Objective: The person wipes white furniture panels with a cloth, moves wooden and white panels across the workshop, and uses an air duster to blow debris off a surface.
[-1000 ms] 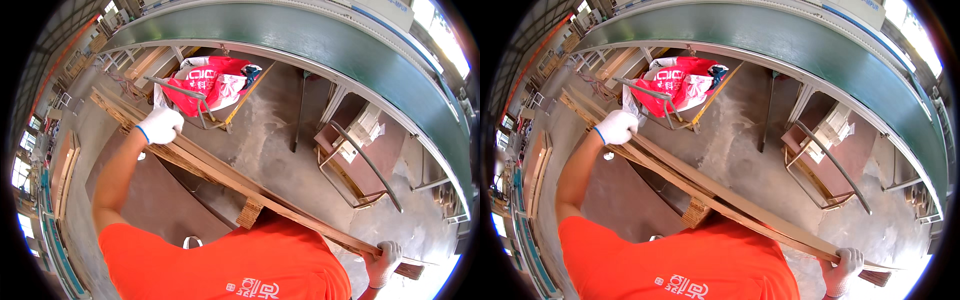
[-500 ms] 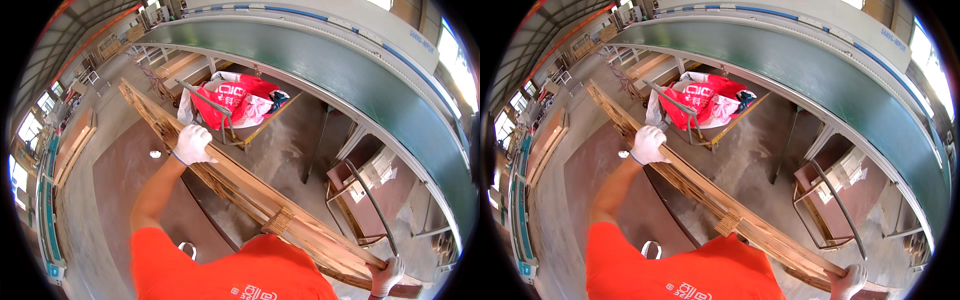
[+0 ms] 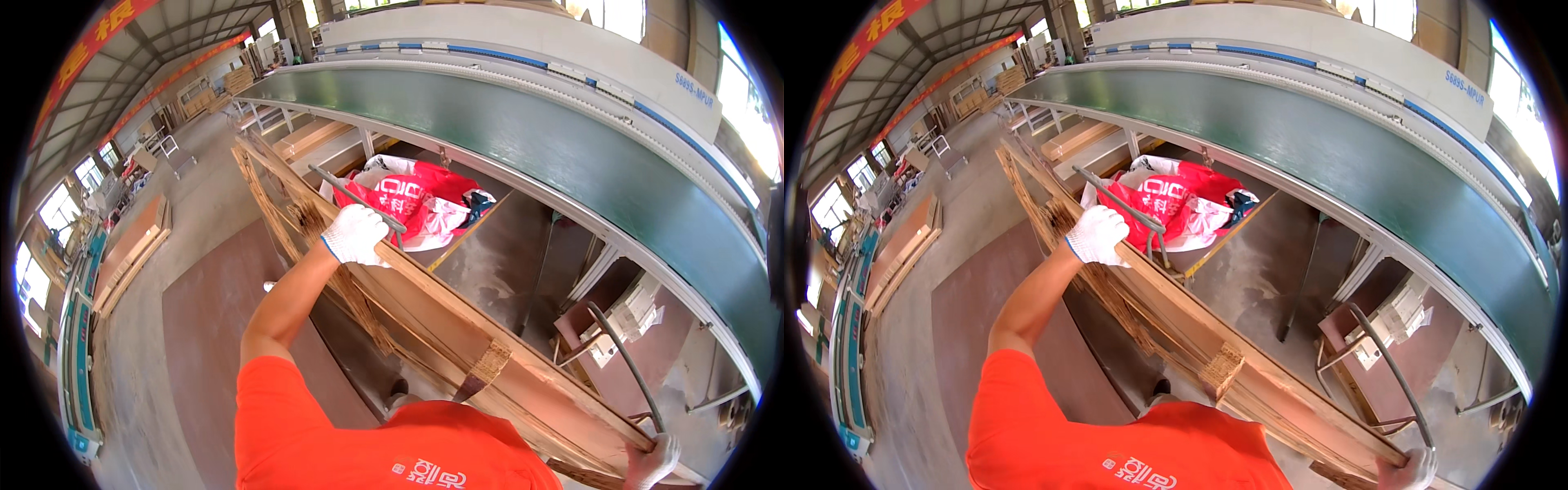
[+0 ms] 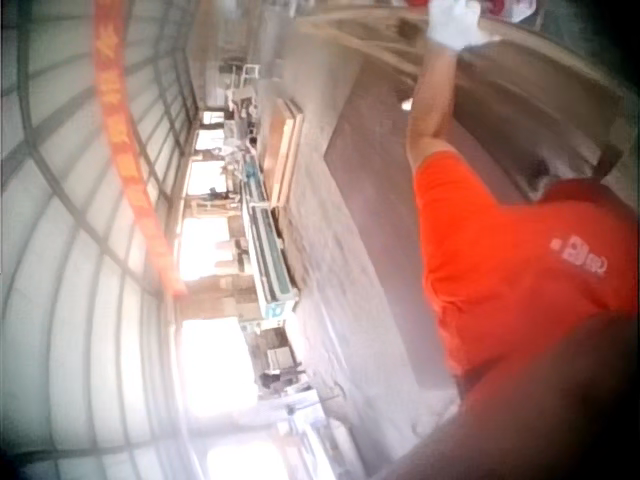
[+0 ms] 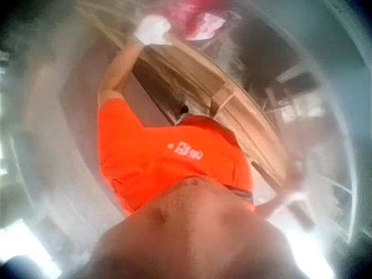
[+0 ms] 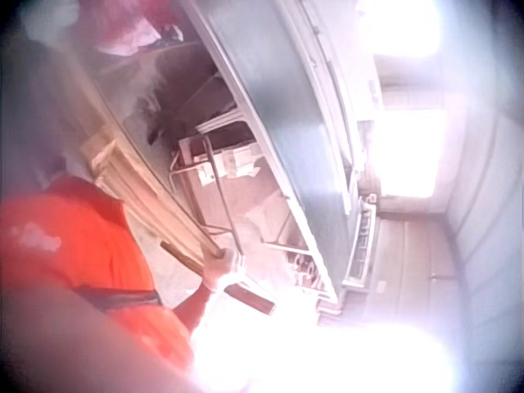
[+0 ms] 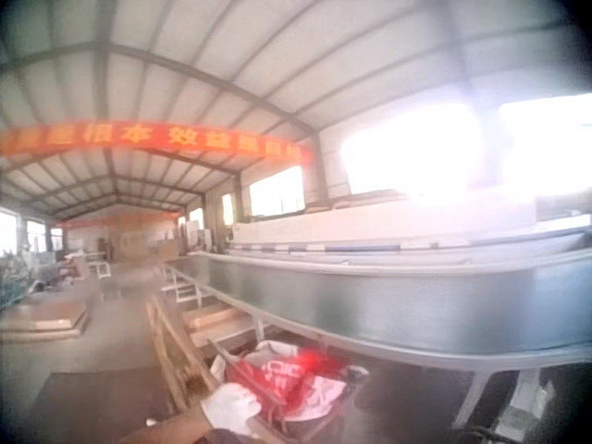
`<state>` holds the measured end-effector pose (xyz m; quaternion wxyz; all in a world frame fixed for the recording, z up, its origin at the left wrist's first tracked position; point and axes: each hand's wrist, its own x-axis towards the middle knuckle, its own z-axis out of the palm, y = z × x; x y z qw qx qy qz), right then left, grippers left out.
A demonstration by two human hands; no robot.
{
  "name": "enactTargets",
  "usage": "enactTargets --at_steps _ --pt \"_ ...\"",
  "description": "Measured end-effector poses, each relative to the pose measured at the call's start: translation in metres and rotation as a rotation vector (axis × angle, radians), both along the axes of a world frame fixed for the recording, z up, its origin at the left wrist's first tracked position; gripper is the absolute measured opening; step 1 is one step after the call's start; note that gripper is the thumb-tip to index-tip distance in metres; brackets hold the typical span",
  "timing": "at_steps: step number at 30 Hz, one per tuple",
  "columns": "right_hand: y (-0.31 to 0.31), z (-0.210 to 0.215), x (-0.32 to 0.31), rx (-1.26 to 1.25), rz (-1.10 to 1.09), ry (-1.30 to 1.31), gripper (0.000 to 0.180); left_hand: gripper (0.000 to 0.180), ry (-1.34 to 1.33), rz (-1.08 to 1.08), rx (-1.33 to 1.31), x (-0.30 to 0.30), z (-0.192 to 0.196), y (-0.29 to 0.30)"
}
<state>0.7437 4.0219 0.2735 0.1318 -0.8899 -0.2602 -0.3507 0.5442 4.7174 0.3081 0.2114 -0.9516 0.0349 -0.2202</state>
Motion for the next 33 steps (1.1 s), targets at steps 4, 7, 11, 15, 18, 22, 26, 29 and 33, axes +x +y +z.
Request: enactTargets --at_steps 4,7,11,15,18,22,26,29,33 --pt "0.059 0.014 -0.011 0.002 -0.011 -0.017 0.052 0.062 0.006 -0.015 0.026 -0.009 0.013 0.067" --pt "0.107 0.018 -0.021 -0.023 0.0 -0.055 0.053 0.06 -0.014 -0.027 0.021 -0.016 0.026 0.117" --pt "0.173 0.017 -0.039 0.069 0.037 -0.015 0.055 0.06 -0.08 -0.05 0.015 -0.029 0.03 0.174" --pt "0.226 0.012 -0.047 0.007 0.042 -0.027 0.059 0.058 -0.064 -0.022 0.035 -0.046 0.042 0.222" --pt "0.271 0.015 -0.062 0.004 -0.009 0.003 0.058 0.058 -0.047 0.039 0.083 -0.053 0.058 0.26" --pt "0.344 0.021 -0.08 0.039 -0.014 0.017 0.058 0.06 -0.029 0.026 0.057 -0.079 0.054 0.331" --pt "0.423 0.02 -0.089 0.033 -0.007 0.005 0.059 0.057 -0.013 0.094 0.055 -0.093 0.049 0.406" --pt "0.485 0.023 -0.097 0.011 0.034 -0.037 0.059 0.06 0.086 0.184 0.078 -0.108 0.043 0.467" --pt "0.592 0.03 -0.119 -0.016 0.066 0.023 0.056 0.058 0.178 0.314 0.019 -0.147 0.029 0.544"
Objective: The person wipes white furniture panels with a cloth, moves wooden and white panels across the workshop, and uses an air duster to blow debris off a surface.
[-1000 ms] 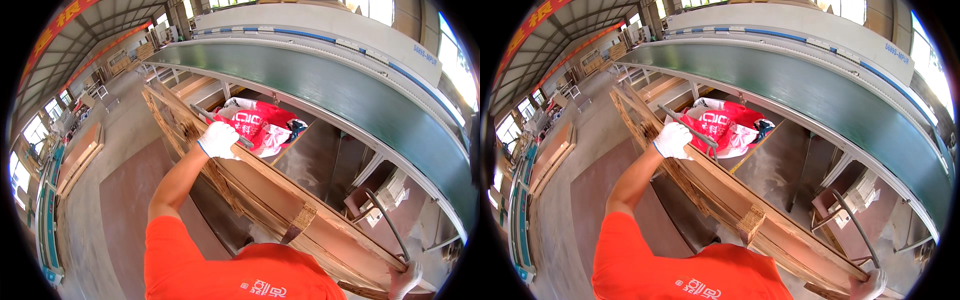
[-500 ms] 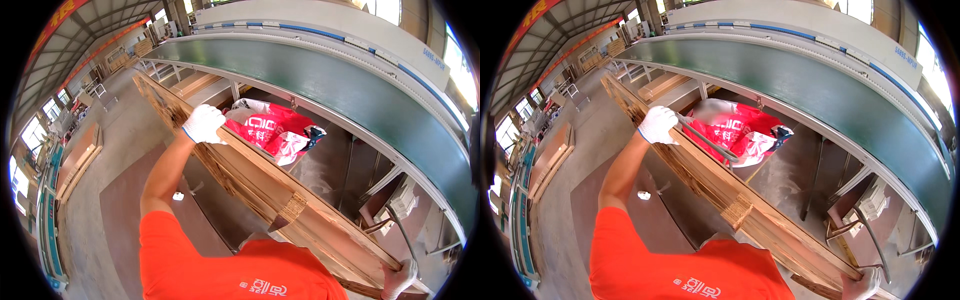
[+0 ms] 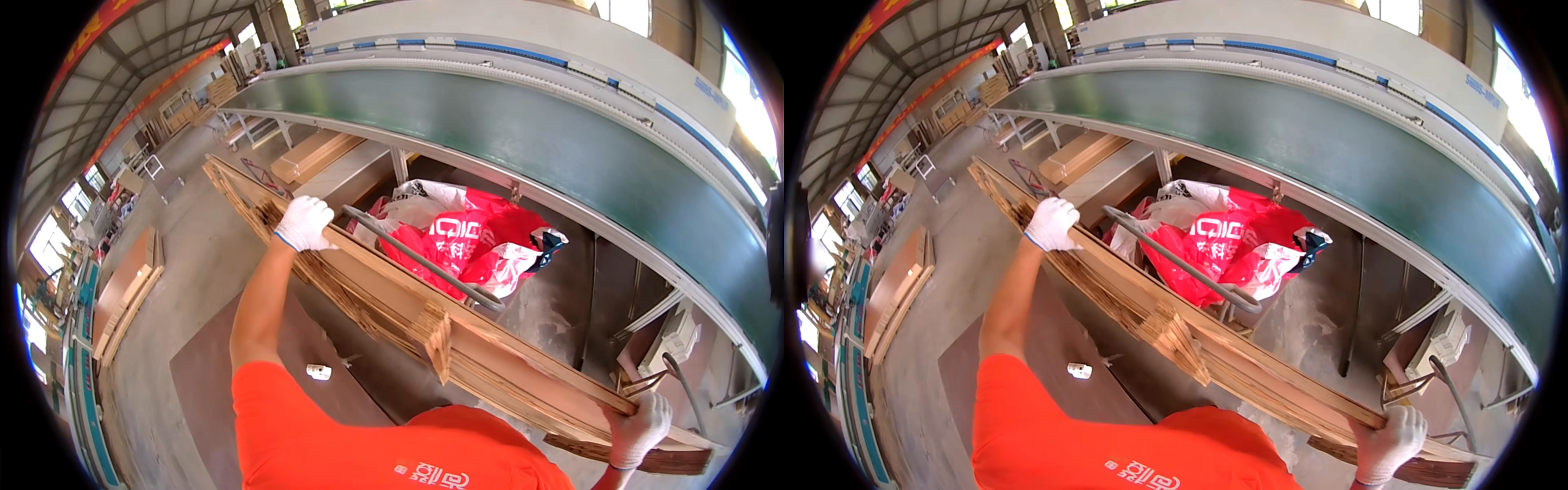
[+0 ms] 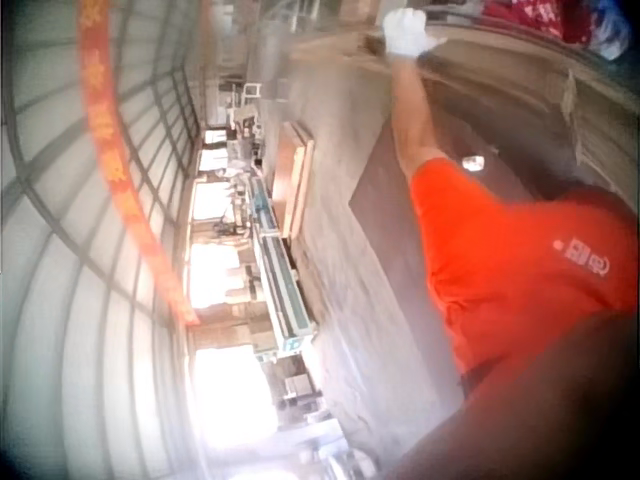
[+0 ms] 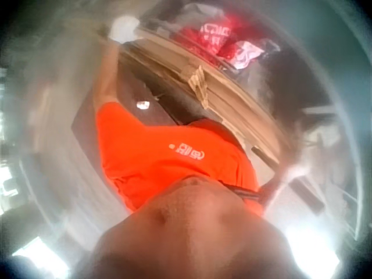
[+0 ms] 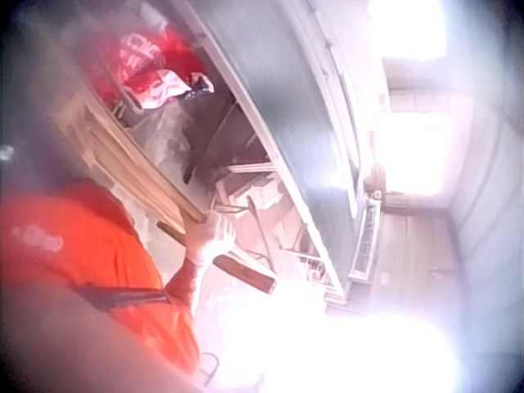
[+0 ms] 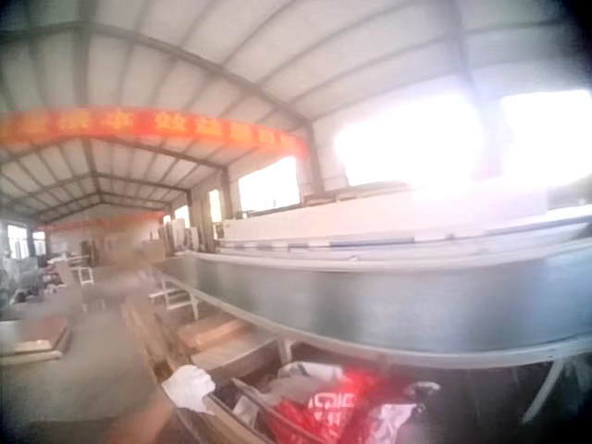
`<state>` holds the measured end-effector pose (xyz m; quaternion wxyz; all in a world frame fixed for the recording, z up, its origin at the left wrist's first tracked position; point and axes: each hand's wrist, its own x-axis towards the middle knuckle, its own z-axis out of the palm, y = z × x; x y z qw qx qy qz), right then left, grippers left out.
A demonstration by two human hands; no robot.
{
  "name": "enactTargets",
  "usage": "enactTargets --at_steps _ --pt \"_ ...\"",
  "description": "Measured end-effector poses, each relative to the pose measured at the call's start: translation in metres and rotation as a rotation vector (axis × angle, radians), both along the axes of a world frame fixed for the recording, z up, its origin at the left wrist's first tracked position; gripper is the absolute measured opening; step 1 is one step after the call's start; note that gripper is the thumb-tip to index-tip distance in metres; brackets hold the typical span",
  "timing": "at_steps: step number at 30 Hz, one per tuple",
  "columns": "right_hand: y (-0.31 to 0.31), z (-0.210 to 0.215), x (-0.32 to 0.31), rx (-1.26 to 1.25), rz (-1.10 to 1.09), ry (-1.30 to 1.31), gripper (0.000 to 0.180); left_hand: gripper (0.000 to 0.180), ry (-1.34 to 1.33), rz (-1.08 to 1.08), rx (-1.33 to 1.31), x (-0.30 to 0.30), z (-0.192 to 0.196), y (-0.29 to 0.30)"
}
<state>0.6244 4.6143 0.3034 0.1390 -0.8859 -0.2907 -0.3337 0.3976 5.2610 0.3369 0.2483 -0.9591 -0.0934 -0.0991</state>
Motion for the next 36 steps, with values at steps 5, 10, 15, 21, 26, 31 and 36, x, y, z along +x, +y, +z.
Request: enactTargets --at_steps 5,10,15,21,26,31,36 --pt "0.083 -0.027 0.01 -0.086 -0.009 0.11 0.061 0.063 -0.088 0.097 -0.071 0.001 -0.044 0.071" --pt "0.074 -0.024 0.046 -0.111 -0.092 0.131 0.058 0.063 -0.193 0.038 -0.064 0.105 -0.051 0.079" --pt "0.096 -0.001 0.064 -0.172 0.111 0.343 0.056 0.071 -0.361 0.04 -0.284 0.096 -0.092 0.085" --pt "-0.064 -0.023 0.031 0.002 -0.019 0.216 0.061 0.063 -0.595 0.292 -0.373 0.091 -0.111 0.054" --pt "-0.297 -0.098 -0.07 0.061 -0.607 0.656 0.055 0.044 -0.852 -0.046 -0.41 0.16 -0.03 -0.215" --pt "-0.439 -0.155 -0.15 0.204 -1.049 1.08 0.052 0.042 -0.622 -0.628 -0.522 0.26 -0.039 -0.486" --pt "-0.51 -0.162 -0.155 0.378 -1.019 1.222 0.057 0.043 -0.21 -1.066 -0.795 0.336 -0.054 -0.716"
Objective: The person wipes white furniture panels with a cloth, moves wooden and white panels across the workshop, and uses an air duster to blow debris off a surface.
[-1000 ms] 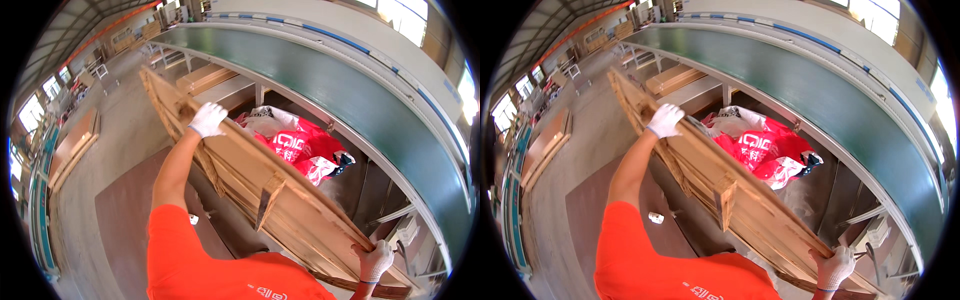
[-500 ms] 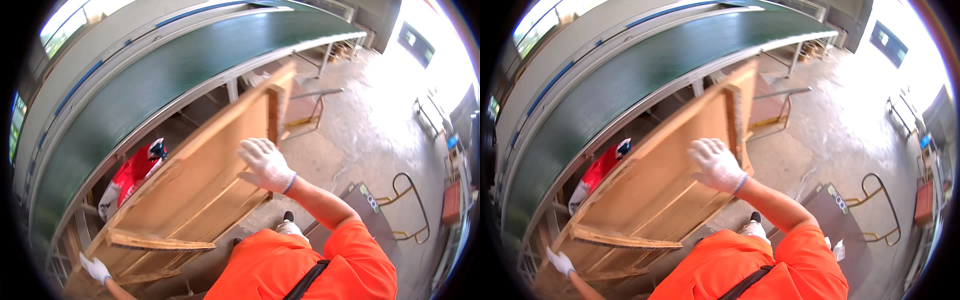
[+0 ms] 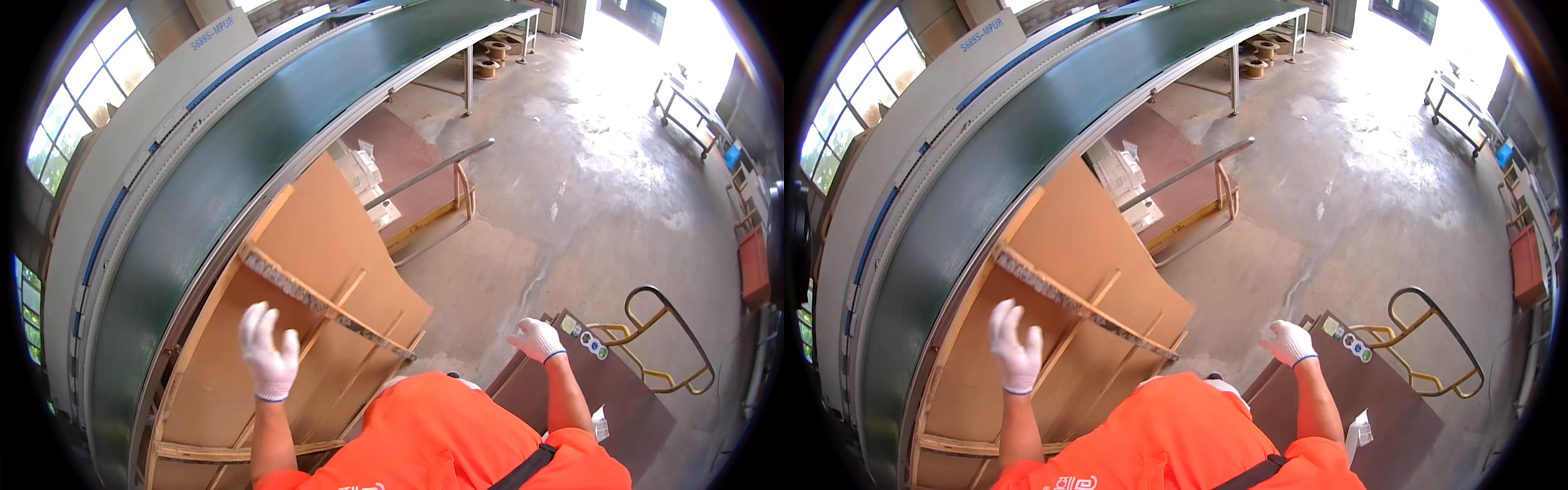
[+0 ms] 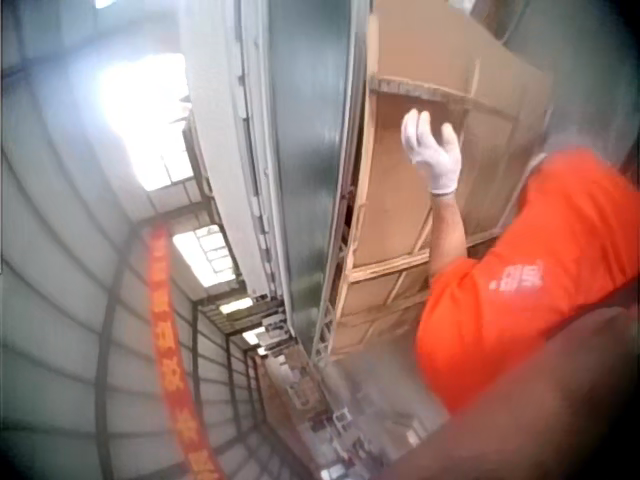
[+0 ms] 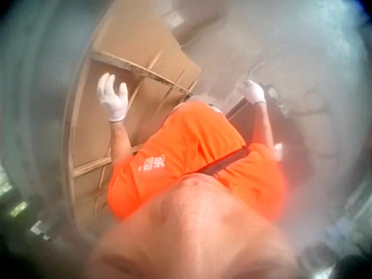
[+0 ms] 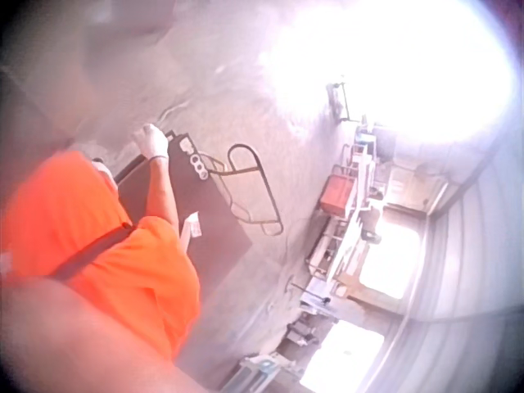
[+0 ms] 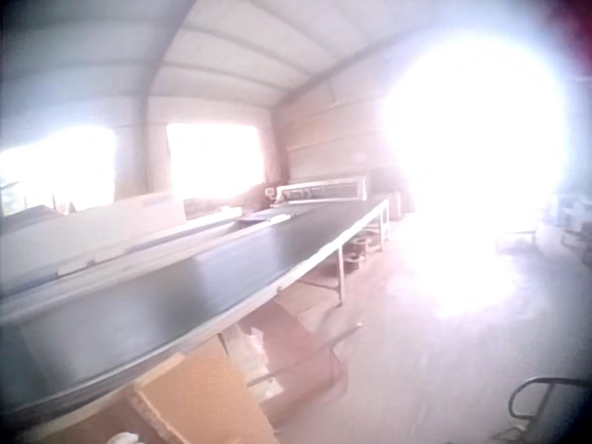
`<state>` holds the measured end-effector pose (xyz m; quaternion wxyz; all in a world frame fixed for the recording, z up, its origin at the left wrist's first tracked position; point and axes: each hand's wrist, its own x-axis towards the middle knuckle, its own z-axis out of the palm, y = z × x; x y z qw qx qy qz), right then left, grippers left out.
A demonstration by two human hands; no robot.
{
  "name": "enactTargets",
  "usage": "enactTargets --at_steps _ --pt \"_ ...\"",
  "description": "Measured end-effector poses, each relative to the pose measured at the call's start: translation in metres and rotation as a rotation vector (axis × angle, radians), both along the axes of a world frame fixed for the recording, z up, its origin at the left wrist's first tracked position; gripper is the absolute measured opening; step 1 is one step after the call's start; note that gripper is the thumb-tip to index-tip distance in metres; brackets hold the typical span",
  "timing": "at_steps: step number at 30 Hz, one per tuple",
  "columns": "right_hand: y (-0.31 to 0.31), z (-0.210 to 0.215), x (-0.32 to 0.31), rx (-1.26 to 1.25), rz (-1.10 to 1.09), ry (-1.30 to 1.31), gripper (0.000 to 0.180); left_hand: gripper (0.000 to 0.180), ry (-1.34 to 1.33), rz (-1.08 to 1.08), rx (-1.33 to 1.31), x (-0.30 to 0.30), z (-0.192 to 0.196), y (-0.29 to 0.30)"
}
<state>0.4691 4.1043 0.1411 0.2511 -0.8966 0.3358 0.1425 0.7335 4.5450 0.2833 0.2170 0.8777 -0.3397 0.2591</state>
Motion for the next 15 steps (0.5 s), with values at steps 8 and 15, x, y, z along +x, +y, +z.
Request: enactTargets --at_steps 8,15 --pt "-0.127 -0.019 0.118 0.112 0.053 -0.094 0.052 0.056 0.406 -0.316 0.182 0.094 -0.126 -0.237" --pt "-0.274 -0.033 0.318 -0.138 0.373 -0.158 0.05 0.072 0.388 0.002 0.149 0.217 -0.221 -0.382"
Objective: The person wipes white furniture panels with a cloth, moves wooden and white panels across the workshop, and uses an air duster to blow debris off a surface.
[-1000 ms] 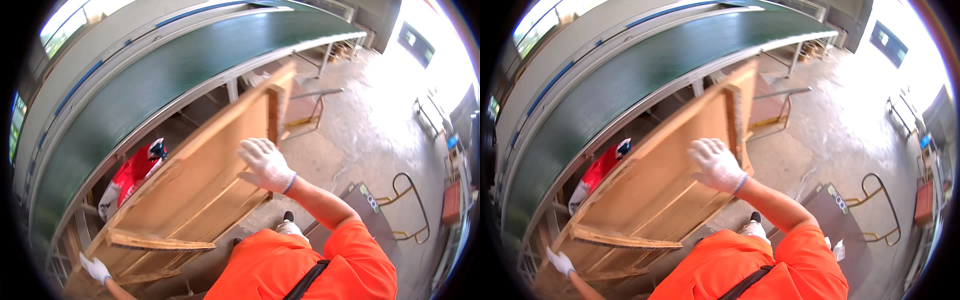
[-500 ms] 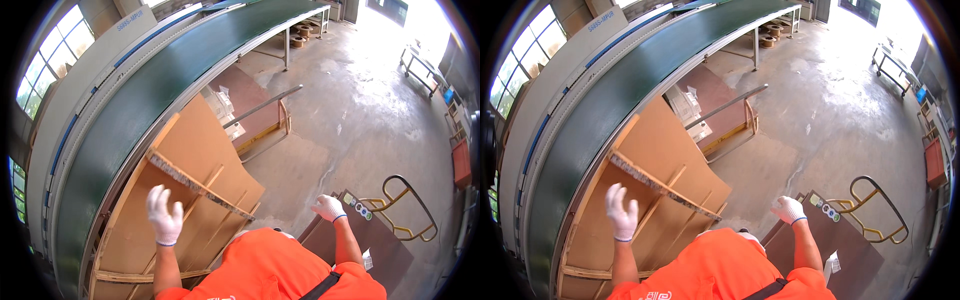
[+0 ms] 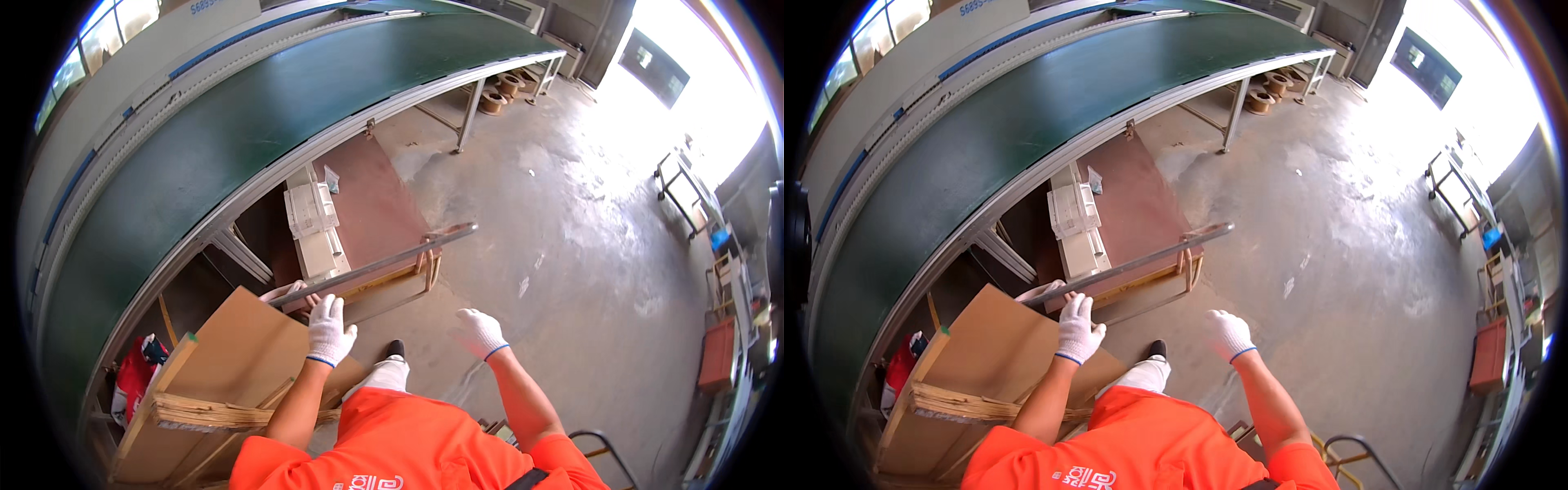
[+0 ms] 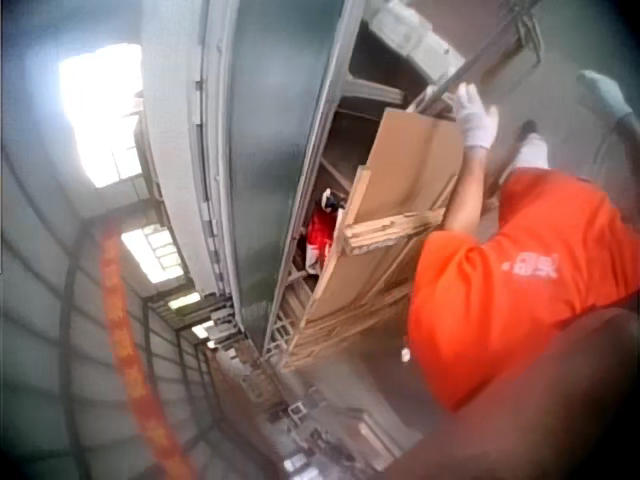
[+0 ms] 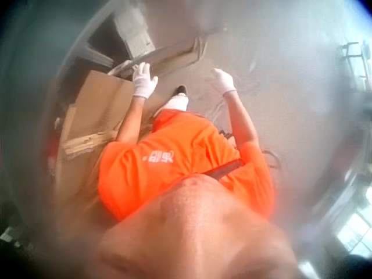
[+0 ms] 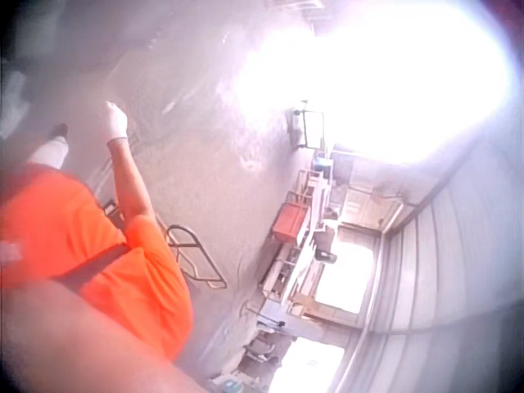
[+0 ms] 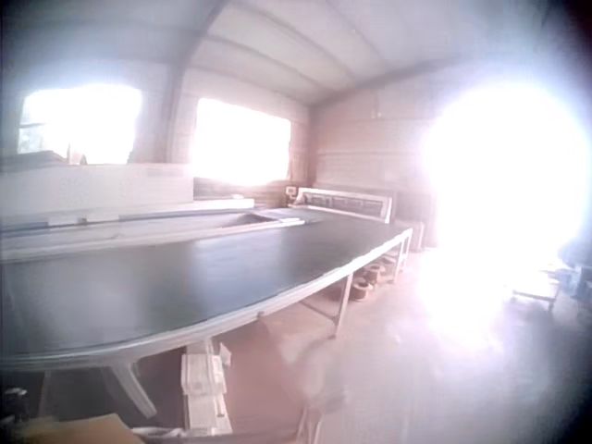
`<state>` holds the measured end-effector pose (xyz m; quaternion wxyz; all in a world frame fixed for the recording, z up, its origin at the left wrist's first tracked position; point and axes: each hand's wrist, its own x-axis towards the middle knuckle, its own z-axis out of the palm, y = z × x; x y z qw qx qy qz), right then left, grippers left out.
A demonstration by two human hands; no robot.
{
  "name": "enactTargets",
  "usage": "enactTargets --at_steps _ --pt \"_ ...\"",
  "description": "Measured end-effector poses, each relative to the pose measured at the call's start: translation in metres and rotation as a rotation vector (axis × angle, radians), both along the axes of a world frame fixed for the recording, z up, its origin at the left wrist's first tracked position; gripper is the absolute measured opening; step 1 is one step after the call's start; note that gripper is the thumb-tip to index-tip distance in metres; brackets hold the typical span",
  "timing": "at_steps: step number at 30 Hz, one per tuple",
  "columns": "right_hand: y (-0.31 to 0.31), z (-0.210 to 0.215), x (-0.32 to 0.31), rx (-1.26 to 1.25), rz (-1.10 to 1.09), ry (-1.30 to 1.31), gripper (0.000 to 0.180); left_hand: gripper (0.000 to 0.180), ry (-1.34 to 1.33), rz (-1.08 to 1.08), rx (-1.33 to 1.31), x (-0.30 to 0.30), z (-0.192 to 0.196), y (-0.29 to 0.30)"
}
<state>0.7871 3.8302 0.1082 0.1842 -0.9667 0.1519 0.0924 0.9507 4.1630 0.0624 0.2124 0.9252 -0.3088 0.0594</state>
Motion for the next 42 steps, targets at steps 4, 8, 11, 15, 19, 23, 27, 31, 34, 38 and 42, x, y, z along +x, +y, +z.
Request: enactTargets --at_steps 4,8,11,15,19,23,27,31,34,38,42 --pt "-0.038 -0.012 0.109 -0.126 0.222 -0.019 0.058 0.081 0.09 0.244 0.29 0.071 -0.038 -0.04" --pt "-0.08 -0.057 0.187 -0.295 0.398 -0.255 0.071 0.059 0.377 0.356 0.59 0.118 -0.073 -0.06" --pt "-0.12 -0.111 0.227 -0.368 0.593 -0.408 0.068 0.064 0.611 0.394 0.795 0.152 -0.087 -0.087" --pt "-0.168 -0.129 0.271 -0.152 0.732 0.164 0.075 0.053 0.672 0.464 0.838 0.154 -0.101 -0.095" --pt "-0.205 -0.135 0.271 -0.077 0.813 0.214 0.07 0.04 0.599 0.457 0.795 0.131 -0.1 -0.132" --pt "-0.262 -0.124 0.267 -0.085 0.848 0.235 0.074 0.036 0.467 0.5 0.8 0.11 -0.133 -0.175" --pt "-0.354 -0.153 0.257 -0.147 0.836 0.15 0.077 0.039 0.422 0.578 0.903 0.08 -0.171 -0.252" --pt "-0.437 -0.146 0.255 -0.166 0.736 0.201 0.056 0.033 0.472 0.624 0.836 0.065 -0.138 -0.363" --pt "-0.505 -0.156 0.249 -0.28 0.677 0.155 0.037 0.027 0.477 0.595 0.69 0.052 -0.092 -0.438" --pt "-0.571 -0.148 0.233 -0.295 0.669 0.197 0.037 0.022 0.513 0.63 0.573 0.01 -0.075 -0.518" --pt "-0.633 -0.151 0.204 -0.315 0.669 0.221 0.033 0.031 0.505 0.65 0.528 -0.039 -0.107 -0.575"
